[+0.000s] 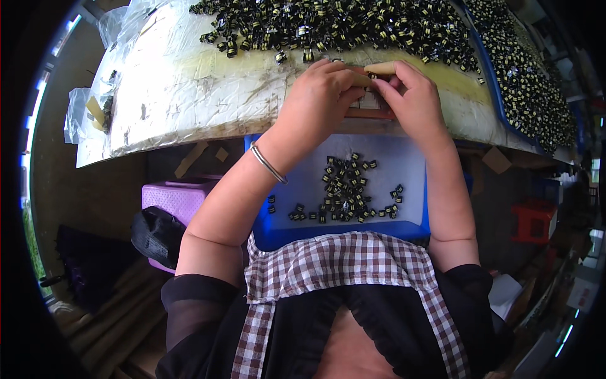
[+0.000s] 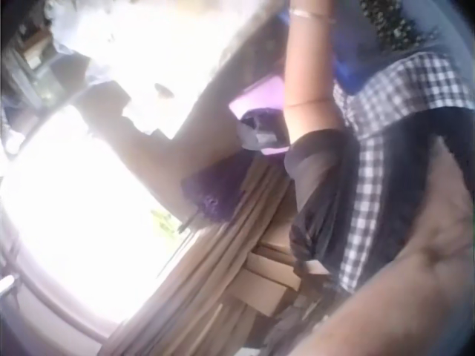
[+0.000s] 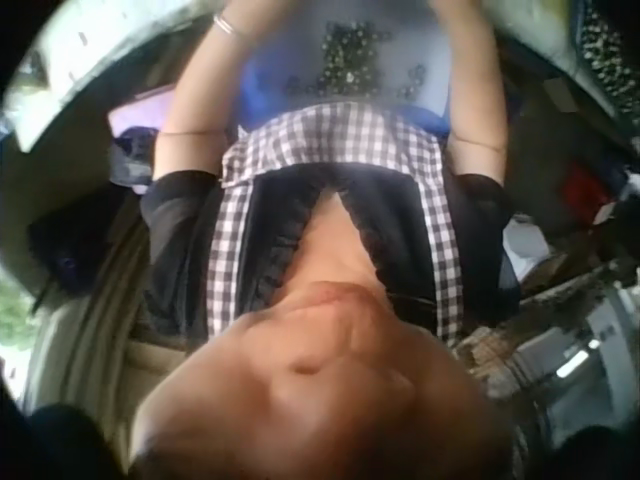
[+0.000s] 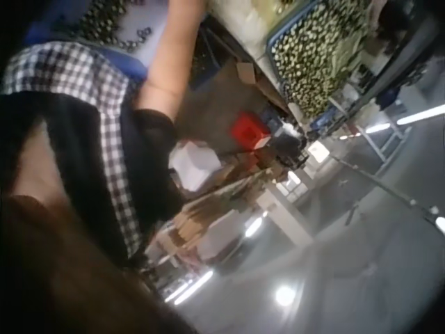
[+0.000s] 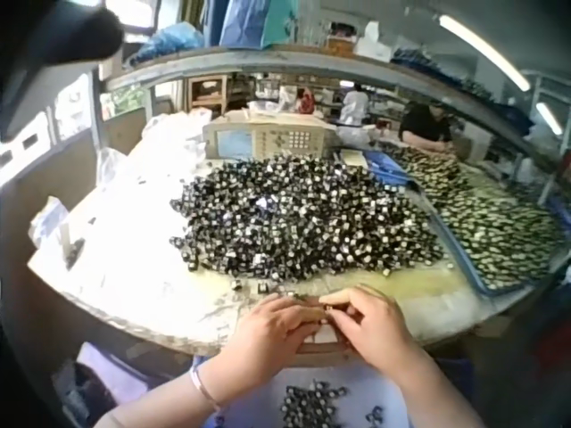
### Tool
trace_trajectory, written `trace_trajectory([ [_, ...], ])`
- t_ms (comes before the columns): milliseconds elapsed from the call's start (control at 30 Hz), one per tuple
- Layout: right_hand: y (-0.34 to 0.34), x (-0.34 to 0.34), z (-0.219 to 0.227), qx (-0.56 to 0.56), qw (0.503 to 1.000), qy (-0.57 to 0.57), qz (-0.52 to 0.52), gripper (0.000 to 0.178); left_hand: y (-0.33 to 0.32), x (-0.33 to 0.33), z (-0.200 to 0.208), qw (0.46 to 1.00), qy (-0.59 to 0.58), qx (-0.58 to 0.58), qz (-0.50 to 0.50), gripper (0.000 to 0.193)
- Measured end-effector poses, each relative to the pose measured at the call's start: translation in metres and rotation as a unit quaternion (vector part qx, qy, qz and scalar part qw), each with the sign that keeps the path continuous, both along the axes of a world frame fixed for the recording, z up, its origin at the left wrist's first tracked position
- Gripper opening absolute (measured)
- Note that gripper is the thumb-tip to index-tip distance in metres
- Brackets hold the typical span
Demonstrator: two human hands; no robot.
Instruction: Manually sorting and placing small electronic components into an assembly tray grid.
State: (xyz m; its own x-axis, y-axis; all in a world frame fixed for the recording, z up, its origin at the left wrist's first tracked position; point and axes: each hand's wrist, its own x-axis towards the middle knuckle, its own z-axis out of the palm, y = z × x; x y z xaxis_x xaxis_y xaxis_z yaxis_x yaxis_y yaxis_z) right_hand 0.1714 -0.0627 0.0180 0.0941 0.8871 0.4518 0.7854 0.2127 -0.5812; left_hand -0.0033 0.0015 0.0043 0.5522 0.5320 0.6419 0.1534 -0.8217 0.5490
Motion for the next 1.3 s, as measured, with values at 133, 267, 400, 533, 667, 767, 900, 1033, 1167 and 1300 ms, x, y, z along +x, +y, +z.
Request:
trace_trajectory([
  [133, 0.000, -0.006, -0.002, 0.020, 1.000, 0.000, 0.012, 0.018, -0.003, -0.004, -0.001, 0.999, 0.024, -0.019, 0.010, 0.017],
  [267, 0.002, -0.006, -0.002, 0.030, 0.999, 0.006, 0.011, 0.018, -0.006, -0.002, -0.001, 0.999, 0.022, -0.001, 0.037, 0.017],
  [400, 0.005, -0.004, 0.001, 0.020, 1.000, -0.001, 0.001, 0.016, 0.001, 0.000, -0.002, 1.000, 0.012, -0.014, 0.024, 0.018],
  [533, 0.008, -0.003, -0.001, 0.011, 1.000, 0.005, -0.001, 0.017, 0.005, -0.001, 0.001, 1.000, 0.004, -0.009, 0.014, 0.016],
  [667, 0.002, -0.002, 0.000, 0.017, 0.999, 0.039, 0.013, 0.021, -0.006, 0.001, 0.007, 0.998, 0.047, 0.020, 0.032, 0.016],
  [767, 0.000, -0.007, -0.003, 0.024, 0.999, 0.035, 0.019, 0.023, -0.013, -0.002, 0.004, 0.996, 0.064, 0.012, 0.055, 0.016],
  [900, -0.001, -0.005, -0.006, 0.031, 0.999, 0.015, 0.006, 0.024, -0.013, -0.001, 0.003, 0.996, 0.068, 0.011, 0.053, 0.016],
  [1033, -0.002, -0.005, -0.002, 0.045, 0.999, -0.003, 0.005, 0.023, -0.012, -0.001, 0.006, 0.997, 0.057, 0.020, 0.045, 0.016],
  [1167, 0.000, -0.005, -0.005, 0.048, 0.999, 0.013, 0.014, 0.022, -0.011, -0.001, 0.001, 0.996, 0.064, 0.020, 0.051, 0.016],
  [1300, 0.002, -0.007, -0.004, 0.007, 0.999, 0.030, 0.008, 0.016, -0.007, -0.005, -0.001, 0.998, 0.011, 0.056, 0.019, 0.014],
])
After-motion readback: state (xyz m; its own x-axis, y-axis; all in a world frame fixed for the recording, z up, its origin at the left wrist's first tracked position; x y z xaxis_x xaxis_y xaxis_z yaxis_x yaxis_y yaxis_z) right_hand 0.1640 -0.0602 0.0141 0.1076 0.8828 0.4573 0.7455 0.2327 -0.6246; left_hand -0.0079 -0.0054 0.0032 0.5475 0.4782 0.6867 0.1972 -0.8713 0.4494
